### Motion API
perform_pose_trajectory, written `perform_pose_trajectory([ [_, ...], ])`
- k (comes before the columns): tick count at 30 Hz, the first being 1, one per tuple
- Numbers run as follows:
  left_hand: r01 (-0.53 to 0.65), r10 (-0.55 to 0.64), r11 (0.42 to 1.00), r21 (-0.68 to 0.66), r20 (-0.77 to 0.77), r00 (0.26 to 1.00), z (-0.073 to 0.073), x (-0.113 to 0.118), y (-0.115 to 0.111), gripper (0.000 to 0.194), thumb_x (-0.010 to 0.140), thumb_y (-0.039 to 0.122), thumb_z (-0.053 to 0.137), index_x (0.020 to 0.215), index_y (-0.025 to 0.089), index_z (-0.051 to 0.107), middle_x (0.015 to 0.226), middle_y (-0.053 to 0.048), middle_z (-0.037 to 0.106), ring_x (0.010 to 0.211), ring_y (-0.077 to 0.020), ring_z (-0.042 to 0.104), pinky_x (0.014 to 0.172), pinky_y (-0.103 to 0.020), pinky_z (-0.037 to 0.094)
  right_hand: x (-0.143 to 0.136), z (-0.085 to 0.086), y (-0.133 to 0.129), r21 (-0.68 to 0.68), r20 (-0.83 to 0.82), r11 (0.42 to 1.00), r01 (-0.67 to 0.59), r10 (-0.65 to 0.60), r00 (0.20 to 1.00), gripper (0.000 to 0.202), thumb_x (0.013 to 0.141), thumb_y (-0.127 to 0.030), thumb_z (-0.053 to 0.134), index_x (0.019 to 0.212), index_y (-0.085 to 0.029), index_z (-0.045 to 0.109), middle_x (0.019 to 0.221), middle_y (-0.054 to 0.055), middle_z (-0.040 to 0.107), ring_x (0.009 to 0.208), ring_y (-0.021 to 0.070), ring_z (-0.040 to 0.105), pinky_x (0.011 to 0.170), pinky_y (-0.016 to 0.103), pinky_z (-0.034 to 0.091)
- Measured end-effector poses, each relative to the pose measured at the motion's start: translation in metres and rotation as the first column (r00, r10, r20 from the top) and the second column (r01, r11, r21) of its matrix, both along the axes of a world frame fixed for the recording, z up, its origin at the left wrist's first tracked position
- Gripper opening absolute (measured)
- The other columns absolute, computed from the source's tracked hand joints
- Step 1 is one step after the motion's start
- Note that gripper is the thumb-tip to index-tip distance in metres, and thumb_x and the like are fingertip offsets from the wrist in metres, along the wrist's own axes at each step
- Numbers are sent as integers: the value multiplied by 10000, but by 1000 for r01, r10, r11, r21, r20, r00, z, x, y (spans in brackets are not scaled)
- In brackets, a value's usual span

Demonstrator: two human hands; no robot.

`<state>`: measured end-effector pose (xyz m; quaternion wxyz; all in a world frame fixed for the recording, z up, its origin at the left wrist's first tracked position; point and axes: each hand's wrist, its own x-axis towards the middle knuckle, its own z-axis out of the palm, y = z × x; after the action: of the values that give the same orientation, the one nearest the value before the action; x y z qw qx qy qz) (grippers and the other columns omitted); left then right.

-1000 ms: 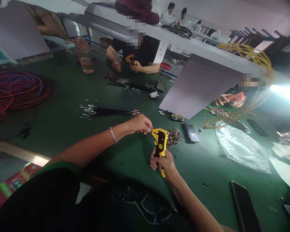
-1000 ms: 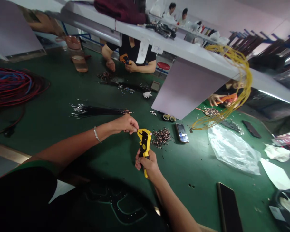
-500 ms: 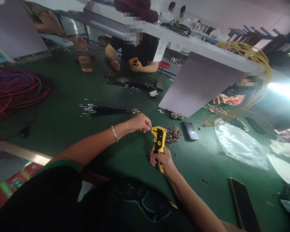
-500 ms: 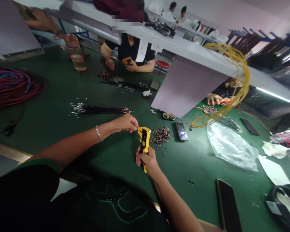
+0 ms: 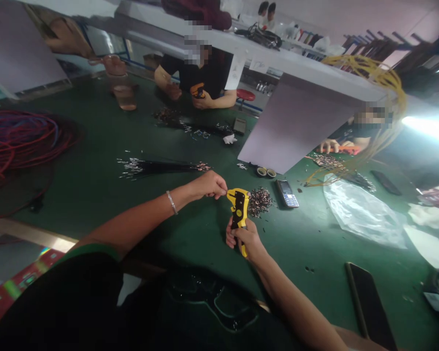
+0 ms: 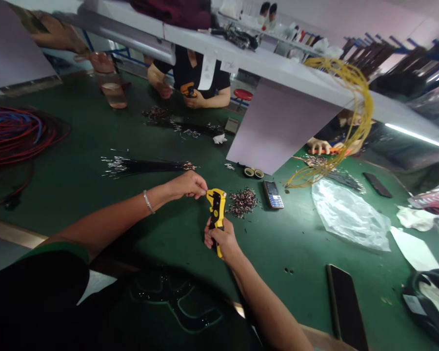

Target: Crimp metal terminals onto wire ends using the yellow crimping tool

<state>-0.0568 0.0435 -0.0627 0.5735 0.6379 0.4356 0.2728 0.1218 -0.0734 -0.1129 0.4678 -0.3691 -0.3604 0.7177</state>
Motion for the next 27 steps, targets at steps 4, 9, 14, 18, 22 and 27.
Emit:
perform_pose_trajectory([
  [4, -5, 5, 1000, 6, -6, 1000, -2, 0, 2, 51, 636, 146, 623, 640, 103, 650, 422, 18, 549, 333, -31, 364, 346, -162, 224, -1, 2, 1, -29, 6, 1000, 6, -5, 1000, 214, 548, -78, 531, 742, -168, 520, 515, -51, 537, 337, 68, 386, 313, 205, 339],
  [9, -13, 13, 1000, -3, -3, 1000, -4, 1, 3, 47, 633, 122, 609, 642, 102, 650, 420, 22, 549, 332, -29, 362, 347, -160, 217, -2, 8, 2, -35, 6, 999, -5, 6, 1000, 215, 539, -70, 523, 729, -170, 516, 504, -53, 528, 335, 68, 382, 311, 201, 337],
  [14, -1, 1, 1000, 13, -17, 1000, -2, 1, 1, 60, 644, 130, 610, 659, 100, 659, 428, 30, 543, 346, -30, 374, 363, -155, 244, -2, 10, 3, -37, 5, 999, -10, 11, 1000, 205, 533, -76, 530, 715, -169, 519, 491, -58, 516, 336, 70, 383, 310, 204, 341],
  [18, 44, -40, 998, 51, -69, 997, 7, -1, -3, 119, 668, 134, 585, 720, 102, 687, 461, 29, 560, 366, -35, 404, 371, -152, 275, 1, 9, 2, -21, -19, 999, -38, 38, 999, 222, 536, -76, 545, 737, -167, 522, 520, -52, 526, 350, 71, 397, 321, 206, 349],
  [22, 137, -131, 986, 94, -67, 989, 20, -3, -7, 160, 704, 149, 564, 761, 102, 706, 510, 18, 603, 389, -38, 447, 393, -151, 338, 7, 10, 1, 30, -50, 997, -68, 70, 996, 207, 575, -74, 557, 761, -162, 535, 539, -45, 534, 363, 72, 408, 348, 212, 363],
  [27, 106, -107, 993, 53, 9, 994, 29, -5, -10, 138, 680, 119, 604, 762, 90, 711, 557, -17, 656, 425, -60, 528, 426, -171, 420, 12, 16, 2, 66, -79, 988, -139, 144, 986, 192, 587, -66, 571, 758, -152, 552, 555, -36, 539, 376, 78, 422, 364, 220, 358],
])
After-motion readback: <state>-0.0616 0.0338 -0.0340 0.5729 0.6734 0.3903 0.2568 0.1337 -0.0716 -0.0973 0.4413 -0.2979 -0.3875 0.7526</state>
